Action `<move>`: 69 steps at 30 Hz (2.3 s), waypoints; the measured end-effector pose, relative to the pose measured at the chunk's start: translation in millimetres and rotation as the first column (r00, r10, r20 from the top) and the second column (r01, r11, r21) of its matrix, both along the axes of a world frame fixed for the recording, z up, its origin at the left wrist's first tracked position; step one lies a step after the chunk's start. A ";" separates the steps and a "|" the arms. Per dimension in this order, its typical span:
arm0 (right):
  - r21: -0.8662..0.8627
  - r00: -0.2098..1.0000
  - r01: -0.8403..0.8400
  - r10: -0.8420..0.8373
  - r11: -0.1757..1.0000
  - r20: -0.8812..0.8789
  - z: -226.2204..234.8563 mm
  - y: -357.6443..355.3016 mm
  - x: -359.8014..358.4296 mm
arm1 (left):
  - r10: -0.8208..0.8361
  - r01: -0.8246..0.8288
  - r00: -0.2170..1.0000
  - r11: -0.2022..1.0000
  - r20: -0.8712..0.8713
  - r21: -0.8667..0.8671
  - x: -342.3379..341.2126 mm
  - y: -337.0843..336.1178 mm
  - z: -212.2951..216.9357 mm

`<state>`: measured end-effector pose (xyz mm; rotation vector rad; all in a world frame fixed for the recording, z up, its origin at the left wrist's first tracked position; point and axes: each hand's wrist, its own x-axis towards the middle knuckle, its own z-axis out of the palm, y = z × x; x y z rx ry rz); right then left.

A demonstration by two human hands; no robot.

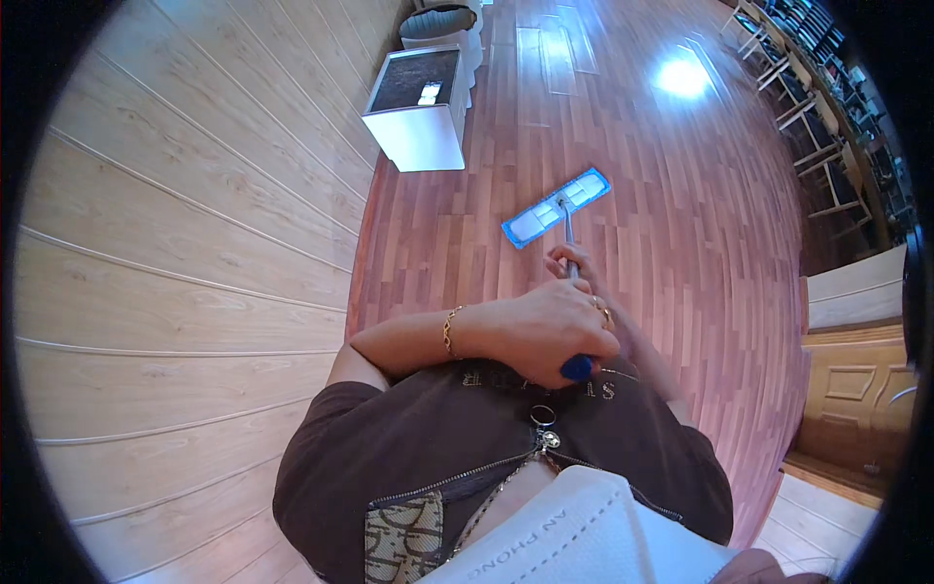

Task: The person mops the wooden floor using a flat mop.

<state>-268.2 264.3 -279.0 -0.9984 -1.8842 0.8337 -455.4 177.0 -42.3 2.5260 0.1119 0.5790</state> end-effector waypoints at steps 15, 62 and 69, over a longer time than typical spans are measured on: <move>0.139 0.880 0.068 -0.125 0.988 0.457 -119.6 163.7 24.0 | 0.666 -0.628 0.740 0.734 0.095 -0.258 41.1 68.8 -142.2; -0.120 0.953 0.255 -0.229 0.959 0.197 -57.8 10.3 53.9 | 0.387 -0.296 0.907 0.866 0.166 -0.404 -31.3 -4.1 -51.6; 0.109 0.793 0.492 -0.496 0.864 0.354 -17.5 -68.9 76.4 | 0.146 -0.052 0.974 0.888 0.174 -0.456 -20.5 19.0 -16.7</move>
